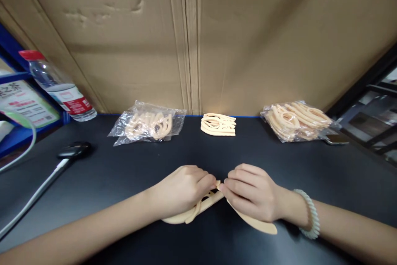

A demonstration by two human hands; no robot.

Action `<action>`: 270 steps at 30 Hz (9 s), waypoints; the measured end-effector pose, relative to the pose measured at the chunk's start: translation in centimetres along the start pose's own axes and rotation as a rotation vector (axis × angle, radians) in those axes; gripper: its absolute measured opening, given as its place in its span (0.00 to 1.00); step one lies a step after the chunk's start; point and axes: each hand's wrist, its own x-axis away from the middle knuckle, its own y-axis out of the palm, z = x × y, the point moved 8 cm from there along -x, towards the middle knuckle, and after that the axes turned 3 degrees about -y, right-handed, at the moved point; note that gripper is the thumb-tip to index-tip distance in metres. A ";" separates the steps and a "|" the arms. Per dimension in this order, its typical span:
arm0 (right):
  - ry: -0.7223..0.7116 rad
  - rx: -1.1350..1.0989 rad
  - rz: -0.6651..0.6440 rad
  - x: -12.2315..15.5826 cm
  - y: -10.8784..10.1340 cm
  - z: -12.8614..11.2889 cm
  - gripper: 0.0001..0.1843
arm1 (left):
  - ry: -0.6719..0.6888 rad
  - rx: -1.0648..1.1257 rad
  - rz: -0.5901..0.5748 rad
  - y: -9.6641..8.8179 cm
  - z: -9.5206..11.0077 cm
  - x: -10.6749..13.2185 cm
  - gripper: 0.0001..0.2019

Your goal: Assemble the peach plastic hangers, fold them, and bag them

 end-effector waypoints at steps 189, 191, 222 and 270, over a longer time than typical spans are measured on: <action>1.179 -1.537 -0.158 3.6 6.5 2.0 0.26 | -0.139 -0.362 0.073 -0.7 -1.3 0.4 0.12; 1.214 -1.482 -0.170 3.7 6.6 2.1 0.26 | -0.145 -0.374 -0.001 -0.2 -1.3 0.2 0.12; 0.466 -0.179 -0.296 5.5 -0.8 10.4 0.18 | -1.047 1.226 0.286 1.7 -9.0 3.1 0.18; 0.254 -0.072 -0.104 0.6 1.3 0.4 0.15 | 0.019 -0.014 0.194 -0.4 0.6 0.8 0.12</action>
